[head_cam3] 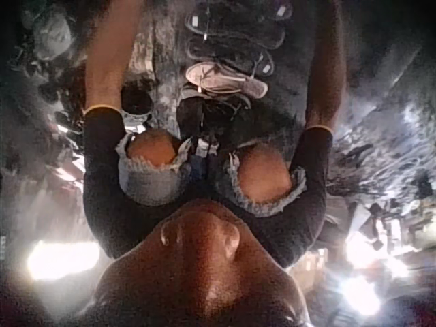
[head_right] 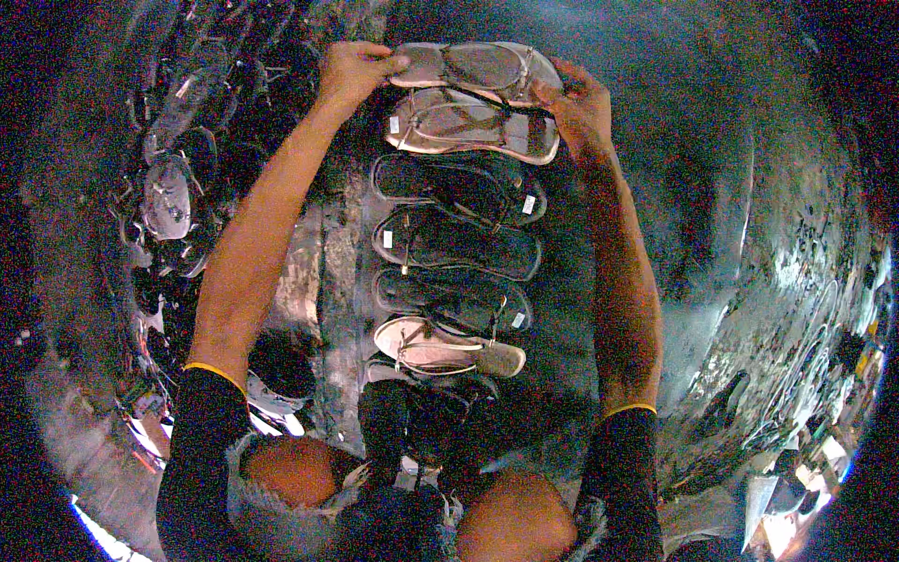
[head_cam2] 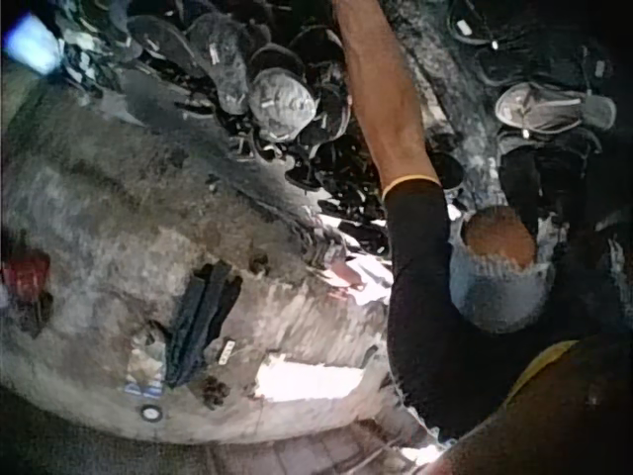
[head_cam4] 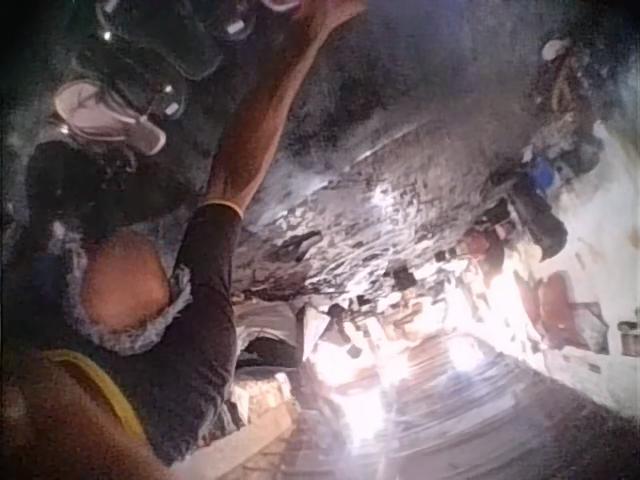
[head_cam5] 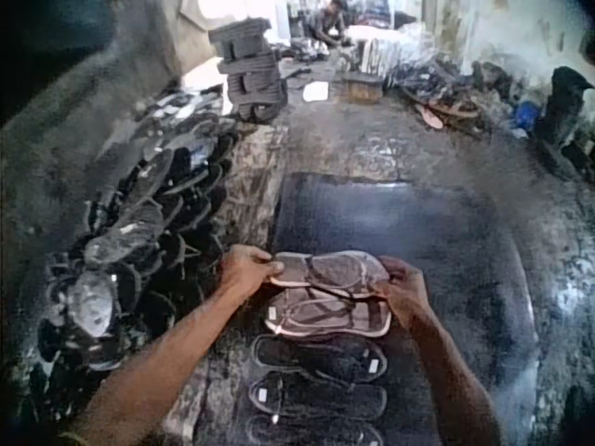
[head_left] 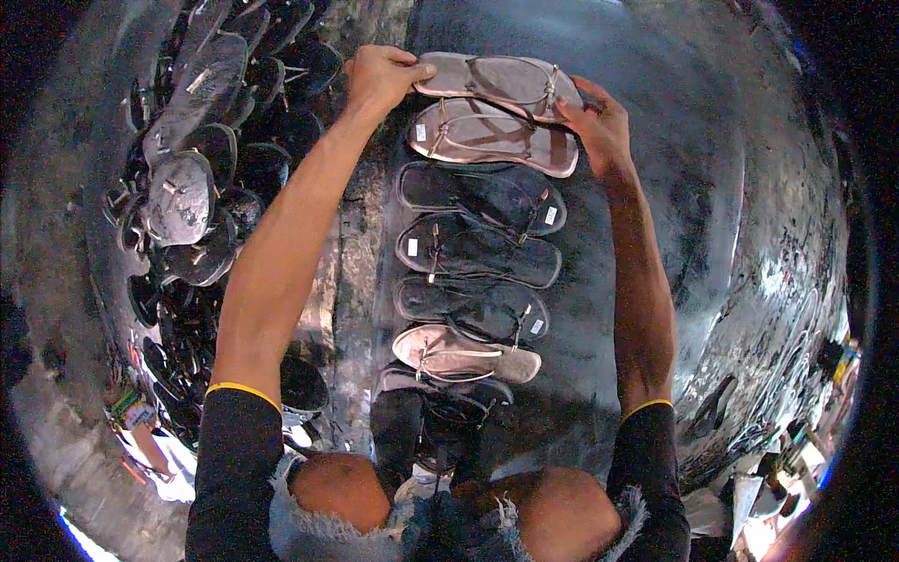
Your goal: The person spreads a black mat on the floor and then arranges multiple flip-flops in neat rows on the mat. They pick up flip-flops from a pile, inspect them, and place them in organized lines.
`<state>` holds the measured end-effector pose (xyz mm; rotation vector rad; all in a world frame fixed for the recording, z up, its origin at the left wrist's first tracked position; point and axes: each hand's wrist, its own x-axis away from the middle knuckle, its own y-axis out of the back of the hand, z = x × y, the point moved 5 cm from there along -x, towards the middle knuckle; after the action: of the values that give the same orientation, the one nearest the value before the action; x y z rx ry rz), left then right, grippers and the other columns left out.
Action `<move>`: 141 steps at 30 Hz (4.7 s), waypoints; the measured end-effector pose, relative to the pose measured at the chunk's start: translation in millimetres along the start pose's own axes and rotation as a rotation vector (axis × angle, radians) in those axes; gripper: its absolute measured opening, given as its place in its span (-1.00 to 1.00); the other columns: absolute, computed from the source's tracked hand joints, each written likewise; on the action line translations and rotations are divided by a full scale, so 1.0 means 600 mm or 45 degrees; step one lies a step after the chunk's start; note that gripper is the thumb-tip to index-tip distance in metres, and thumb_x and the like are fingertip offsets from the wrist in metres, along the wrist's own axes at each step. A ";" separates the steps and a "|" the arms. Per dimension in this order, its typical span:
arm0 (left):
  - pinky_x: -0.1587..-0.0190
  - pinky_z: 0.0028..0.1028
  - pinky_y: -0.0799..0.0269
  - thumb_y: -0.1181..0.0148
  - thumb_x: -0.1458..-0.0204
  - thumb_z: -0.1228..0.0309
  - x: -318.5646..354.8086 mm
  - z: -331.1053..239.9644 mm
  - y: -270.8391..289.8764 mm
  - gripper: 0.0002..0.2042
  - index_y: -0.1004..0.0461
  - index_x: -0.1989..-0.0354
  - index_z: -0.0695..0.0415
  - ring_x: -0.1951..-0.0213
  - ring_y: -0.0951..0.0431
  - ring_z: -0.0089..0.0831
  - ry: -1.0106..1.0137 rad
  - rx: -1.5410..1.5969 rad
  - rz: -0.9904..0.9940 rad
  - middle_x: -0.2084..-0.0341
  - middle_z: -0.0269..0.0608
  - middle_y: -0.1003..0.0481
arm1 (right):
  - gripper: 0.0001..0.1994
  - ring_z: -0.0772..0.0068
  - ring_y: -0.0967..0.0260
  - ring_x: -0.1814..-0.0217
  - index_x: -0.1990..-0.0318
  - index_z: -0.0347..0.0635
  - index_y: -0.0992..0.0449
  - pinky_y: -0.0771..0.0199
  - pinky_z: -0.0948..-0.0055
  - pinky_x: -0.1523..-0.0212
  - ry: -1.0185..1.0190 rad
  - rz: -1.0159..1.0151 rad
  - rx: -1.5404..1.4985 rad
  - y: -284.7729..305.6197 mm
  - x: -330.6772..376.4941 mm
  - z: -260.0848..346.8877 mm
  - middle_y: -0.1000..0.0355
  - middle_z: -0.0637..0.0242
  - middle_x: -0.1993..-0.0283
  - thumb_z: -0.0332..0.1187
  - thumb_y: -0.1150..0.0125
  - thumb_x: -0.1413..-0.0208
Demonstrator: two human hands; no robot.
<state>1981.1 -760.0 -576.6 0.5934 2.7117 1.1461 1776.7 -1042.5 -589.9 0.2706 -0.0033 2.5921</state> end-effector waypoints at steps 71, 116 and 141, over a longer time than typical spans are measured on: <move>-0.06 -0.33 -0.56 -0.25 -0.13 0.63 0.256 -0.206 0.418 -0.69 -0.56 -0.07 0.28 0.00 -0.60 -0.38 -0.228 0.690 -0.284 -0.05 -0.14 -0.55 | -0.53 0.21 -0.45 -0.17 -0.24 -0.32 -0.48 -0.47 0.19 -0.14 0.043 -1.280 1.010 0.365 0.333 -0.009 -0.52 0.11 -0.11 -0.16 -0.25 -0.34; 0.12 -0.24 -0.58 -0.58 0.16 0.26 -0.116 -0.054 -0.006 -0.64 -0.72 0.21 0.18 0.24 -0.70 -0.11 0.130 -0.224 0.314 0.31 -0.06 -0.69 | -0.48 0.52 -0.58 0.19 -0.12 -0.26 -0.59 -0.59 0.47 0.17 -0.048 -0.028 0.498 0.018 -0.146 0.044 -0.66 0.26 0.15 -0.26 -0.61 -0.02; -0.07 -0.20 -0.44 -0.07 0.11 0.78 -0.112 -0.107 -0.046 -0.46 -0.59 -0.09 0.10 0.06 -0.50 0.03 -0.547 -0.050 0.452 0.13 -0.01 -0.44 | -0.43 -0.09 -0.15 -0.46 -0.42 -0.08 -0.32 -0.20 -0.12 -0.36 0.220 -0.625 1.651 0.179 -0.088 0.105 -0.33 0.10 -0.39 -0.13 -0.20 -0.31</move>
<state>2016.2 -847.2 -553.1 1.1961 2.2685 0.9919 1778.6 -1165.2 -532.8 0.4085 1.5862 1.7624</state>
